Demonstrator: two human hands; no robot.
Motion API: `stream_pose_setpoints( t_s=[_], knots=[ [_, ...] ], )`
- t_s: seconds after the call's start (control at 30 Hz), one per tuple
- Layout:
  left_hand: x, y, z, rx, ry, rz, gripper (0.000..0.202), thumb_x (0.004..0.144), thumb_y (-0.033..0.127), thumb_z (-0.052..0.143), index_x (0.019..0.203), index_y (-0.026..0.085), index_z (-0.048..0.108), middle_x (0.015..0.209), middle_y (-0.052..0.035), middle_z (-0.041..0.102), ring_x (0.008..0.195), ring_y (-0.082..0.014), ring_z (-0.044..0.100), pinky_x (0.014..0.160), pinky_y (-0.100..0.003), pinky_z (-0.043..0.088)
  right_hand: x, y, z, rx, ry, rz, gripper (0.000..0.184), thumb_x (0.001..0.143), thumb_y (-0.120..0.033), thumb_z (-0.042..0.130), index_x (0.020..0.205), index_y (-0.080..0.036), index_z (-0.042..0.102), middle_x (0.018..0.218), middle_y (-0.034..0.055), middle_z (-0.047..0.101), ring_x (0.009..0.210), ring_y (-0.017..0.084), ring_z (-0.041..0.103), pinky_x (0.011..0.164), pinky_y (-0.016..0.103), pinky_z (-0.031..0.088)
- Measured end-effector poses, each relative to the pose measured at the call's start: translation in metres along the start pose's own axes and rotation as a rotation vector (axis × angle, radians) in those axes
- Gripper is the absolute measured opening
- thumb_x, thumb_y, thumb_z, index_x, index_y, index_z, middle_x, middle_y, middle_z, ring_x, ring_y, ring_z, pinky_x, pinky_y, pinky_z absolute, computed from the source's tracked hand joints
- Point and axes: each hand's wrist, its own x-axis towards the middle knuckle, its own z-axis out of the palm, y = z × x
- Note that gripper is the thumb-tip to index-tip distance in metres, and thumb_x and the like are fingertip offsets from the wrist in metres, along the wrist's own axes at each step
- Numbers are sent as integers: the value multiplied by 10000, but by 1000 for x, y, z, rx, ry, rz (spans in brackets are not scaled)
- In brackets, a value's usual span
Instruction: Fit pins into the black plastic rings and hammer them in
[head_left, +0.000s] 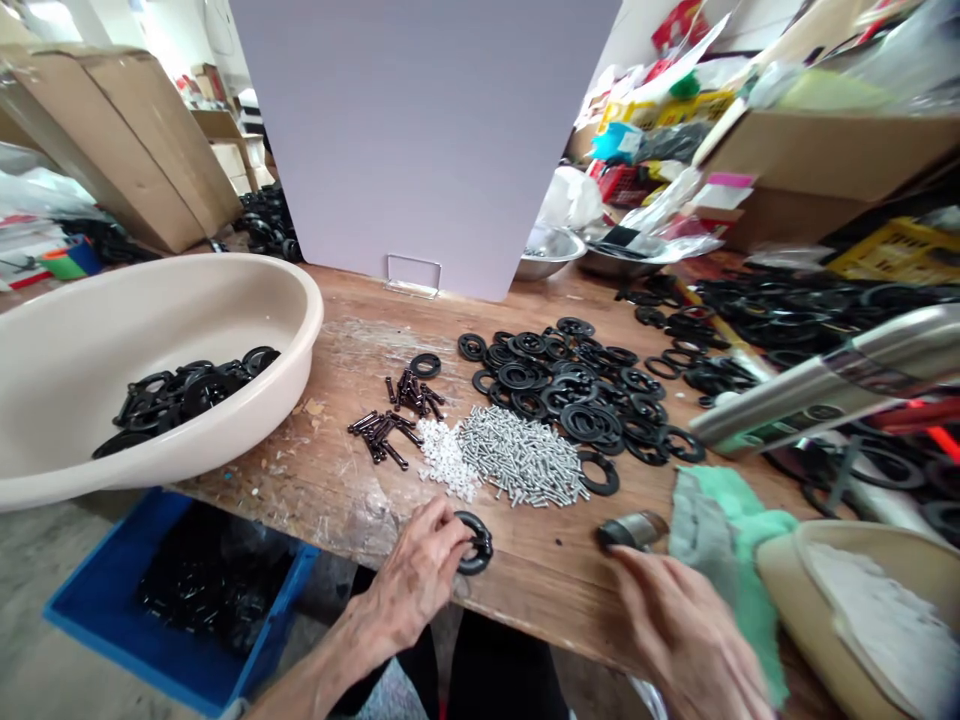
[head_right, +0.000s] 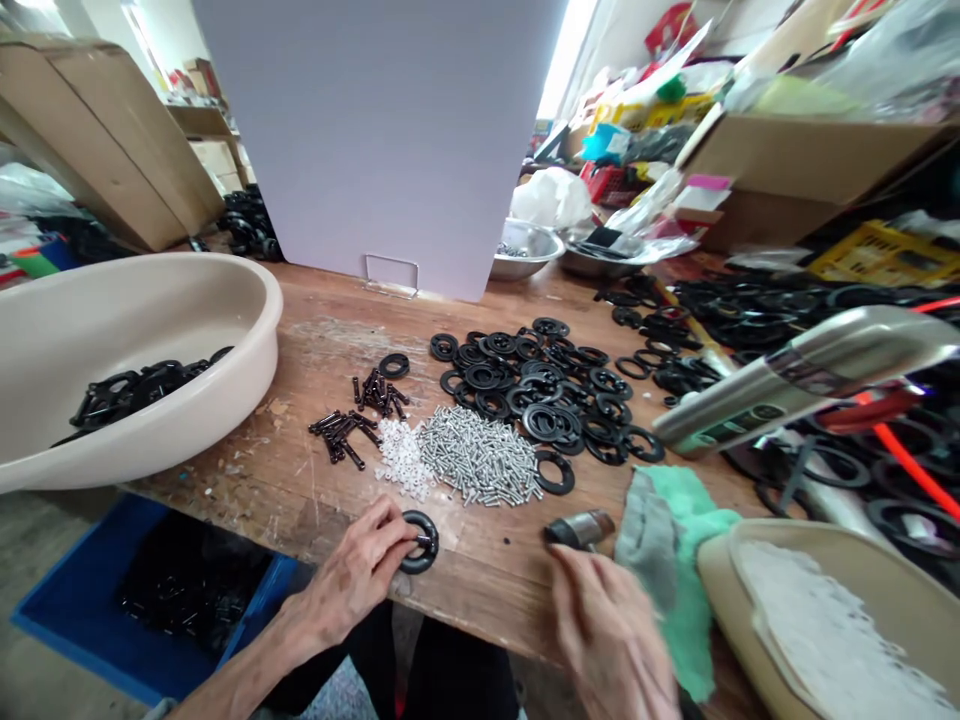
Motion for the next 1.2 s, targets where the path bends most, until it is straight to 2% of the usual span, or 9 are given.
stream_pose_setpoints(
  t_s=[0.1, 0.2, 0.4, 0.53, 0.63, 0.8, 0.9, 1.0, 1.2],
  knots=[
    [-1, 2, 1, 22, 21, -31, 167, 892, 87, 456, 880, 165, 603, 878, -38, 504, 870, -162, 529, 805, -281, 474, 29, -44, 25, 161, -74, -86, 180, 929, -284, 403, 963, -233, 572, 889, 45, 618, 810, 199, 591, 721, 326, 458],
    [-2, 2, 2, 19, 38, -49, 165, 894, 94, 457, 888, 169, 603, 889, -43, 515, 887, -169, 534, 828, -293, 471, 49, -73, 46, 4, -106, -148, 185, 937, -254, 383, 871, -204, 548, 802, 41, 577, 790, 202, 550, 733, 333, 425],
    [-5, 7, -3, -79, 119, -76, 163, 894, 128, 467, 877, 168, 624, 820, -29, 529, 797, -146, 535, 765, -257, 440, 58, -88, 61, -248, -145, -146, 236, 925, -219, 364, 768, -177, 533, 768, 80, 559, 787, 258, 520, 740, 406, 352],
    [-5, 13, -15, -216, 108, -224, 148, 863, 202, 520, 808, 158, 650, 729, -6, 527, 627, -113, 462, 613, -236, 375, 55, -84, 58, -244, -147, -155, 272, 935, -211, 313, 777, -176, 532, 756, 69, 561, 784, 245, 529, 739, 393, 350],
    [-3, 15, -20, -422, 75, -343, 156, 835, 237, 549, 784, 143, 663, 747, -14, 557, 642, -113, 471, 602, -233, 360, 51, -74, 52, -103, -143, -134, 284, 940, -276, 312, 791, -185, 535, 759, 53, 570, 783, 228, 541, 729, 376, 364],
    [0, 16, -20, -672, 37, -415, 204, 808, 299, 584, 762, 113, 654, 729, -21, 575, 665, -118, 504, 622, -232, 370, 43, -76, 28, 372, -249, 140, 293, 885, -462, 460, 776, -213, 569, 675, -3, 573, 608, 154, 515, 597, 285, 386],
    [-1, 16, -19, -657, 25, -404, 239, 812, 332, 580, 787, 107, 657, 733, -29, 584, 664, -124, 497, 625, -243, 368, 44, -92, 6, 538, -376, 231, 277, 873, -461, 494, 769, -219, 578, 647, -26, 543, 608, 136, 499, 584, 253, 382],
    [-2, 17, -19, -542, 31, -384, 237, 829, 331, 559, 802, 120, 663, 739, -28, 571, 651, -125, 466, 610, -251, 353, 48, -104, -7, 594, -432, 208, 270, 868, -435, 505, 727, -216, 572, 627, -31, 506, 603, 126, 474, 586, 236, 385],
    [-2, 24, -21, -239, 58, -280, 177, 861, 264, 535, 780, 152, 645, 732, -6, 511, 650, -123, 437, 613, -251, 332, 54, -104, -1, 528, -455, 66, 260, 871, -368, 476, 687, -207, 563, 600, -25, 553, 558, 119, 502, 540, 223, 404]
  ],
)
